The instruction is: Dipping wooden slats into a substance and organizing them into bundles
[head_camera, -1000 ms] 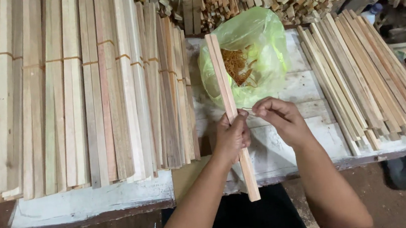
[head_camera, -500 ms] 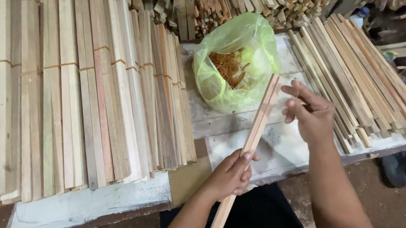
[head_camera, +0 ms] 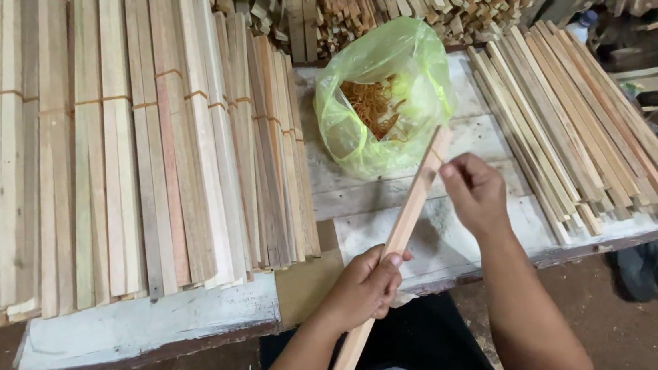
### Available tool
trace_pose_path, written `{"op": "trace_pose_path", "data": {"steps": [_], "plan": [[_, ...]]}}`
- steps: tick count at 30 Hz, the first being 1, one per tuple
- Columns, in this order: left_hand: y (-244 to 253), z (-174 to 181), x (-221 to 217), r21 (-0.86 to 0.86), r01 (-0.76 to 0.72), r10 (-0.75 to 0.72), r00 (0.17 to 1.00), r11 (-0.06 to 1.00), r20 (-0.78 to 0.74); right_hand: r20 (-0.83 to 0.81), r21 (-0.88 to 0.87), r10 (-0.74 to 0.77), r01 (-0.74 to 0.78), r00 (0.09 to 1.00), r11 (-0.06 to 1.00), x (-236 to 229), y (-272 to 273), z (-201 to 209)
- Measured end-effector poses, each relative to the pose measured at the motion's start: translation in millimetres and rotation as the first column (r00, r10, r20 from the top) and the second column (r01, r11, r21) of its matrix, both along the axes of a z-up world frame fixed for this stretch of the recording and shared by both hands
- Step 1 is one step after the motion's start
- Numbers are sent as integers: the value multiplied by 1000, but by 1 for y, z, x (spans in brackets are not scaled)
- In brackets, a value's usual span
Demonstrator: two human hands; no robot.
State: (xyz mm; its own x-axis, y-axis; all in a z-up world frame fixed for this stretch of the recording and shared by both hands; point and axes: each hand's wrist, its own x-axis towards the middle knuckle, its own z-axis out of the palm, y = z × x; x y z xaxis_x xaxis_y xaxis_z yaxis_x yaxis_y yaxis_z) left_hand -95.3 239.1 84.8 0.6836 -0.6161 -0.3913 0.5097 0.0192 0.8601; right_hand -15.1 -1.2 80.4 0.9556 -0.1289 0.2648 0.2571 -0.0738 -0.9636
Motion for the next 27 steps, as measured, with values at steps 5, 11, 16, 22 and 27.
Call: {"op": "trace_pose_path", "data": {"steps": [5,11,16,22,27], "plan": [[-9,-22,16,-189,-310,295,950,932,-103,387,102,420,-491,821,865,-55,45,18],[-35,0,2,-286,-191,209,977,939,33,66,916,-29,-49,997,398,-8,21,6],[-30,-10,-10,-177,-124,137,988,976,66,-60,649,-187,181,981,739,15,29,36],[-3,0,-14,-94,42,-39,999,995,33,69,504,80,-104,994,857,37,5,40],[-11,-15,-13,-211,40,-52,997,977,-54,-120,737,189,-40,975,675,21,39,22]]}}
